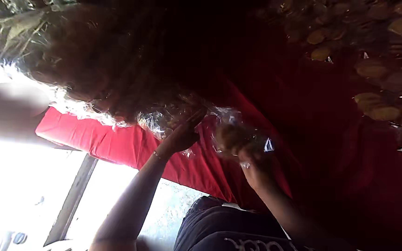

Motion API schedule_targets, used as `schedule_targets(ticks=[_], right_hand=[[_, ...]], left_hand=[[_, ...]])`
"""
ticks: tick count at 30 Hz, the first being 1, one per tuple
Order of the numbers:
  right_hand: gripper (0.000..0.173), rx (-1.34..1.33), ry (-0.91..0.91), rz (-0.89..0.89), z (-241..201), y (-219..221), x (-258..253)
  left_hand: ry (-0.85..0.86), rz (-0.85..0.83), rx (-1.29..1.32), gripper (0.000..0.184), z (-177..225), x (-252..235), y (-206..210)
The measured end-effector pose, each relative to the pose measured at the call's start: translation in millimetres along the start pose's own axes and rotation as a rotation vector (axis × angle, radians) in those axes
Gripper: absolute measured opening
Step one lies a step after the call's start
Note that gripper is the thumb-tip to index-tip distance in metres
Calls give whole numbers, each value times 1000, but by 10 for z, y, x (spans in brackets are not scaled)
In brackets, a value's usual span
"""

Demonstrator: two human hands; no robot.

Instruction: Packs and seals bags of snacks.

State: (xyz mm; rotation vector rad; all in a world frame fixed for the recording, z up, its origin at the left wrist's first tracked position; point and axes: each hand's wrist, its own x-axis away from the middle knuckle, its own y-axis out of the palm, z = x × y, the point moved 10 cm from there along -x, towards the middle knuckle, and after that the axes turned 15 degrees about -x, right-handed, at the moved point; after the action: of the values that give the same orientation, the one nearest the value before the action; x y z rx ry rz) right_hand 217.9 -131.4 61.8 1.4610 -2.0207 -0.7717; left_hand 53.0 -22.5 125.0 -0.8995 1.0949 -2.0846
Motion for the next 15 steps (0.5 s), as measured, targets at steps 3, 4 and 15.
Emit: schedule_targets(ticks=[3, 4, 15], right_hand=[[56, 623, -570, -405, 232, 332, -204], [49, 800, -632, -494, 354, 384, -210], [74, 732, -141, -25, 1134, 95, -1212]], left_hand=[[67, 51, 104, 79, -77, 31, -157], [80, 58, 90, 80, -67, 36, -162], [474, 310, -246, 67, 691, 349, 411]])
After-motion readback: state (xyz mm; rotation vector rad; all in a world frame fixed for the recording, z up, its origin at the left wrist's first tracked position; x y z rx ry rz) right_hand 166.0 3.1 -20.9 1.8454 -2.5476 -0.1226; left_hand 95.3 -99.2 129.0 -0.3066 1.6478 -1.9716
